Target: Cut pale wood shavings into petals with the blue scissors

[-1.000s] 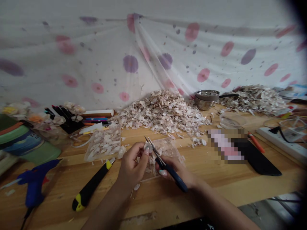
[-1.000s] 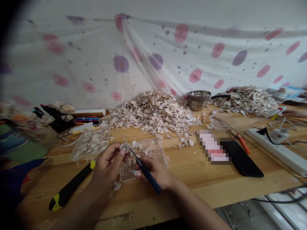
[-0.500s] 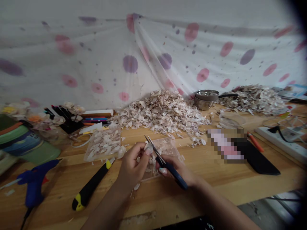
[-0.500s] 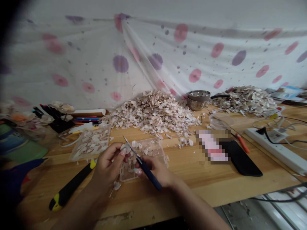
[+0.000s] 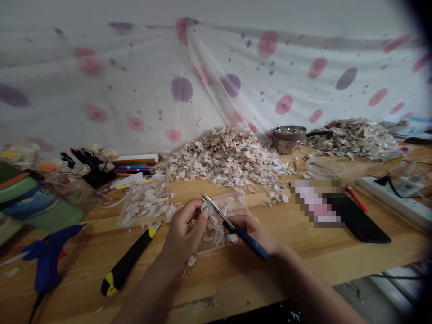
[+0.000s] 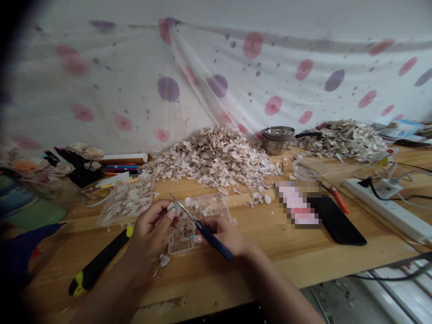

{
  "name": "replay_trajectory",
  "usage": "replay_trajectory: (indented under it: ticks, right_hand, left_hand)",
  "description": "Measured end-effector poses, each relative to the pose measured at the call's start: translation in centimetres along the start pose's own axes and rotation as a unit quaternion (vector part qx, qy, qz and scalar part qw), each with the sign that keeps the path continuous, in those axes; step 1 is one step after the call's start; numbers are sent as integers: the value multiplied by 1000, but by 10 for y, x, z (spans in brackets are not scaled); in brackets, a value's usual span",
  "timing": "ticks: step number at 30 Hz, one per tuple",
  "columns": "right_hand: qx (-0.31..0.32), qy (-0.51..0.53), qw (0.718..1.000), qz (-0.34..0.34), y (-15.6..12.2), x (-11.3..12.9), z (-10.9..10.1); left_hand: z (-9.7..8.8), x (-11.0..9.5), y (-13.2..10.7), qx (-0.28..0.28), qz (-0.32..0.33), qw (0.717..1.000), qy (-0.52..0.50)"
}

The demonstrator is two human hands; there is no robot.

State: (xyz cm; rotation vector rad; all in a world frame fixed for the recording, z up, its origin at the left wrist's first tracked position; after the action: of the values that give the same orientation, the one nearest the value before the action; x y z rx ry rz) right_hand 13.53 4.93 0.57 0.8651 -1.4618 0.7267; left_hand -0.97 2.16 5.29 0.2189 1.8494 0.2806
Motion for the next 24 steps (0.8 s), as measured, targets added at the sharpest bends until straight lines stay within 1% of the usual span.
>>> replay_trajectory:
  ticks: [5, 10, 15, 18, 21, 24]
  right_hand:
    - [-1, -8, 1000, 12, -1, 2, -3]
    - [-2, -1, 1000, 27, -2, 4, -4]
    - [-1, -1, 999, 52, -4, 0, -5]
    - [6, -3, 999, 54, -5, -3, -7]
    - [6, -15, 998, 56, -7, -4, -9]
    - [4, -34, 998, 53, -8, -4, -10]
  left_hand:
    - [0, 1, 1, 19, 4, 1000, -1]
    - [-1, 2, 1, 14, -3, 1000, -2]
    - [-1, 4, 1, 33, -1, 999, -7]
    - [-2, 4, 1, 32, -4, 999, -9]
    - [-1, 3, 3, 47, -10, 999, -12]
    - [-1, 2, 4, 42, -22, 999, -22]
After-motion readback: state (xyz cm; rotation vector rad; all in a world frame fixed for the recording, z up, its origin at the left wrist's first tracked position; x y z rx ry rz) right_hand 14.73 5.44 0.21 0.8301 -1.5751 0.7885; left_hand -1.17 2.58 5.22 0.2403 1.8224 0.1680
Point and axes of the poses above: each hand's wrist, its own y-axis towards the middle knuckle, its own z-axis out of the palm, x = y × z, the point moved 6 cm from there along y, towards the middle knuckle, and after that the axes turned 9 degrees about x, right-handed, at the moved point
